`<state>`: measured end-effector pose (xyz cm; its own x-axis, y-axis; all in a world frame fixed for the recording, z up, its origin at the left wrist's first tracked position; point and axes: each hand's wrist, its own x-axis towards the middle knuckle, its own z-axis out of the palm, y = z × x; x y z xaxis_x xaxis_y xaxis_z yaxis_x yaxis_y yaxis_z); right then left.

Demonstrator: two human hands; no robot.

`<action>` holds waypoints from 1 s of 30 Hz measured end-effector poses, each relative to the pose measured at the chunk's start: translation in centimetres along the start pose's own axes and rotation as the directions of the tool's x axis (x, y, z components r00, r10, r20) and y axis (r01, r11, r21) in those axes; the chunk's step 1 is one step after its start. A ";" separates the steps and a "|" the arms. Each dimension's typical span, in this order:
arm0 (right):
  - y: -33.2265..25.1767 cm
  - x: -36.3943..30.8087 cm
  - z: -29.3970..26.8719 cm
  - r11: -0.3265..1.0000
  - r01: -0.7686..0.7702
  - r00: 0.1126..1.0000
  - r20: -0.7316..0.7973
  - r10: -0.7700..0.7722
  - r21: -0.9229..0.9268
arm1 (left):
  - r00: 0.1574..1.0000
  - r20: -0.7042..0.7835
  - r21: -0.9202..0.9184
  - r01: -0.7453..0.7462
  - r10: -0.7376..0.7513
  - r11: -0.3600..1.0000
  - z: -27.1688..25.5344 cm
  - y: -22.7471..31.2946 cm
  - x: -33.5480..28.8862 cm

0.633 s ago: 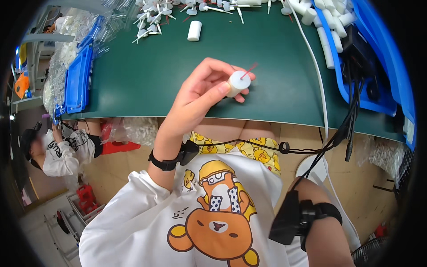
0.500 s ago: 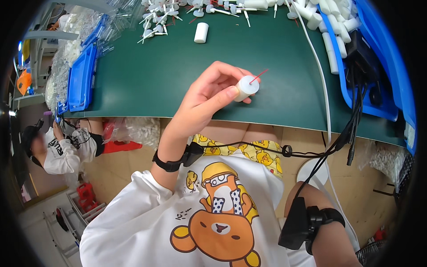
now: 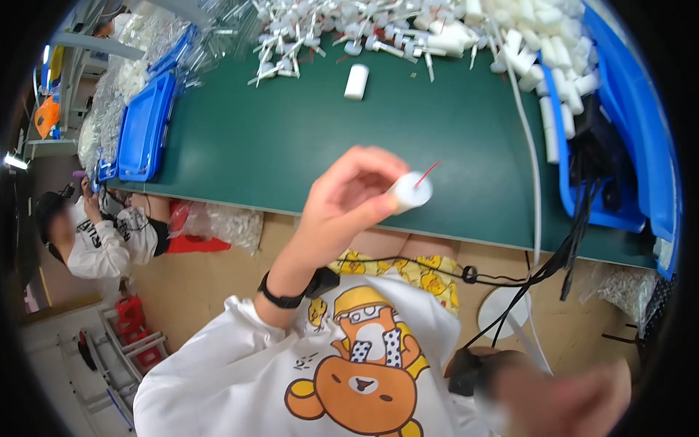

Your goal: The person assembles small white cylindrical components by inserting a rod with a red wire into a cap and then into a tube. The person repeats this process multiple times, placing the assembled units on the table.

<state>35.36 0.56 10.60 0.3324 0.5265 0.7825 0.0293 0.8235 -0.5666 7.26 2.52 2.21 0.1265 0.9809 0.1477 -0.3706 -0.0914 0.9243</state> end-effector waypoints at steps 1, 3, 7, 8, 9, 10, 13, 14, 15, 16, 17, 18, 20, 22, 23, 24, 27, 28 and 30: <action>1.5 -1.4 2.3 0.969 -0.243 0.969 0.051 0.242 0.030 | 1.000 0.013 -0.018 0.015 -0.015 1.000 0.4 0.4 0.3; 3.9 -4.3 6.3 0.782 -0.622 0.762 0.267 0.590 0.050 | 1.000 -0.003 -0.027 -0.011 0.011 1.000 -0.1 0.5 -0.5; 5.4 -8.7 10.0 0.606 -0.785 0.461 0.533 0.709 -0.127 | 0.995 -0.002 -0.045 0.096 -0.096 0.994 -0.7 0.2 -1.3; 6.2 -9.7 10.3 0.613 -0.782 0.483 0.511 0.712 -0.114 | 0.989 -0.028 -0.094 0.140 -0.143 0.986 -0.7 0.1 -1.5; 6.9 -11.0 10.4 0.615 -0.783 0.500 0.493 0.712 -0.093 | 0.980 -0.061 -0.135 0.182 -0.192 0.974 -0.8 0.0 -1.6; 7.2 -11.5 10.6 0.618 -0.783 0.518 0.473 0.712 -0.072 | 0.971 -0.099 -0.064 0.210 -0.216 0.976 -0.9 -0.1 -1.5; 7.6 -10.8 11.0 0.615 -0.788 0.536 0.451 0.713 -0.036 | 0.953 -0.133 -0.039 0.268 -0.271 0.963 -1.1 0.9 -0.9; 7.8 -10.1 11.2 0.607 -0.792 0.524 0.443 0.728 -0.061 | 0.955 -0.123 0.012 0.274 -0.270 0.962 -1.2 1.5 -0.6; 8.1 -9.6 11.2 0.580 -0.814 0.519 0.413 0.748 -0.027 | 0.956 -0.110 0.062 0.279 -0.271 0.958 -1.3 2.3 -0.4; 8.4 -9.1 11.2 0.551 -0.835 0.511 0.385 0.769 0.008 | 0.957 -0.099 0.111 0.283 -0.273 0.953 -1.5 3.0 -0.3; 8.8 -8.6 11.1 0.520 -0.853 0.500 0.357 0.789 0.043 | 0.963 -0.123 0.280 0.267 -0.241 0.922 -2.0 3.9 -0.1; 9.4 -7.8 10.7 0.497 -0.863 0.495 0.347 0.797 0.089 | 0.968 -0.139 0.442 0.250 -0.209 0.862 -2.9 5.1 0.4; 10.9 -7.2 9.5 0.493 -0.862 0.505 0.294 0.811 0.121 | 0.977 -0.164 0.698 0.213 -0.137 0.683 -5.6 6.8 1.1; 11.6 -6.7 8.9 0.495 -0.852 0.523 0.266 0.810 0.170 | 0.974 -0.219 0.862 0.225 -0.067 0.454 -9.2 9.0 1.9; 11.6 -6.7 8.9 0.488 -0.860 0.511 0.277 0.814 0.152 | 0.967 -0.253 0.911 0.250 -0.035 0.328 -11.3 10.2 2.4; 11.6 -6.9 8.9 0.489 -0.863 0.504 0.284 0.816 0.127 | 0.960 -0.281 0.936 0.269 0.020 0.225 -14.1 10.6 3.0; 11.1 -7.1 9.3 0.492 -0.870 0.465 0.372 0.803 0.025 | 0.907 -0.391 0.891 0.416 0.158 -0.182 -25.2 12.0 3.3; 11.0 -7.3 9.5 0.503 -0.864 0.462 0.385 0.799 -0.007 | 0.848 -0.477 0.819 0.524 0.231 -0.233 -28.4 12.2 3.5; 11.1 -7.5 9.3 0.510 -0.859 0.449 0.422 0.788 -0.038 | 0.743 -0.593 0.693 0.668 0.311 -0.273 -32.9 12.3 4.6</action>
<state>24.42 7.69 0.82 -0.2254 0.9742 0.0139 -0.2343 -0.0404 -0.9713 -27.01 11.50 2.70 -0.5672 0.8019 0.1878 0.8229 0.5609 0.0904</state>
